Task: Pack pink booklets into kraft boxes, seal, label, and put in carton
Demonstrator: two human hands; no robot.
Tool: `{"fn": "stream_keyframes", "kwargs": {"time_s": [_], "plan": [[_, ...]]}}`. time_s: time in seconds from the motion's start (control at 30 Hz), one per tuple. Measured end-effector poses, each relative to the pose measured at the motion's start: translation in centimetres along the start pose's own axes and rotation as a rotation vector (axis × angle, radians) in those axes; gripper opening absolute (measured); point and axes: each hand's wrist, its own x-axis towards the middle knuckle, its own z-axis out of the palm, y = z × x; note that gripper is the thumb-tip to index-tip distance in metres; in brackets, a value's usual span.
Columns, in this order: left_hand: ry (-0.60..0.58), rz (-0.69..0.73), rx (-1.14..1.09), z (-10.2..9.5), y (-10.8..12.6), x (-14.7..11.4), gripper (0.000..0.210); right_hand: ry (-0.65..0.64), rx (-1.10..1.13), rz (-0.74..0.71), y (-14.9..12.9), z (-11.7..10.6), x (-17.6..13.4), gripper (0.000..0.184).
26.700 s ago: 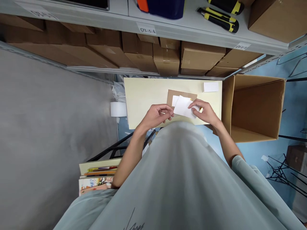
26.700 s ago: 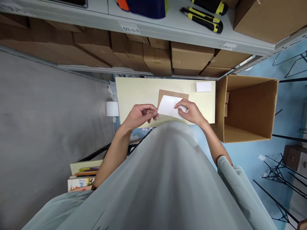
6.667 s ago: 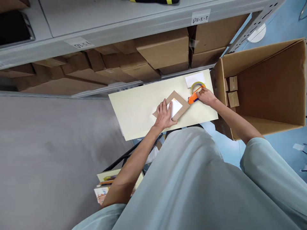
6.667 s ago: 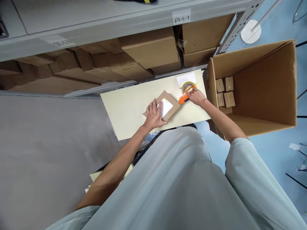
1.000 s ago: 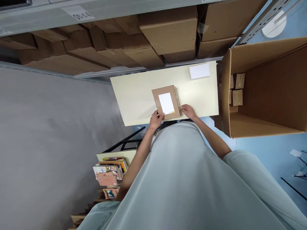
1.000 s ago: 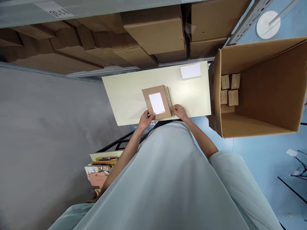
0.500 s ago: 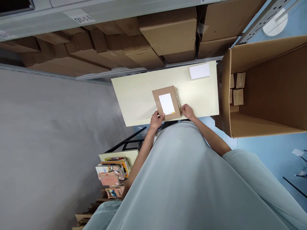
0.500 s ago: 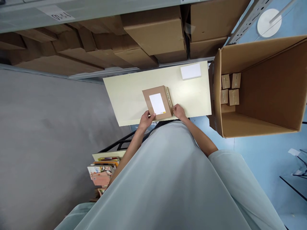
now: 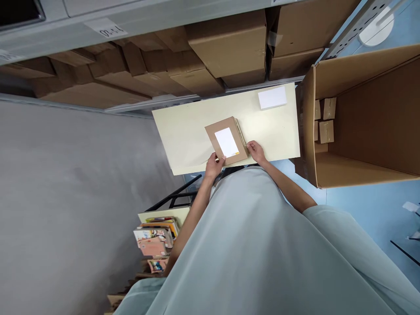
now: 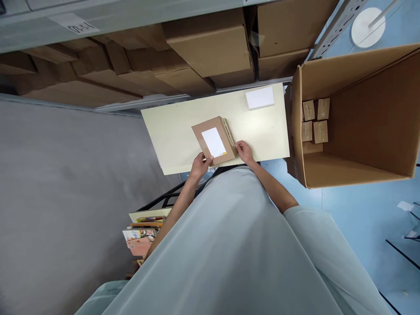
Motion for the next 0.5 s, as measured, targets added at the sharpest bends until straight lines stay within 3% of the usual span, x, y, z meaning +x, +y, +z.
{"fn": "stream_keyframes", "kwargs": {"time_s": [0.13, 0.27, 0.43, 0.5], "plan": [[0.003, 0.006, -0.017, 0.1, -0.1, 0.1, 0.037, 0.037, -0.221, -0.02, -0.8, 0.9, -0.5, 0.028], [0.008, -0.001, -0.028, 0.4, -0.2, 0.1, 0.036, 0.046, -0.384, 0.053, -1.6, -0.1, -0.6, 0.036], [0.01, -0.001, -0.058, 0.7, -0.1, -0.1, 0.039, 0.049, -0.317, -0.002, -2.4, -2.7, -1.1, 0.056], [0.016, -0.008, -0.062, 0.8, 0.0, 0.0, 0.039, -0.019, -0.219, -0.015, -2.6, -2.9, -2.0, 0.068]]}}
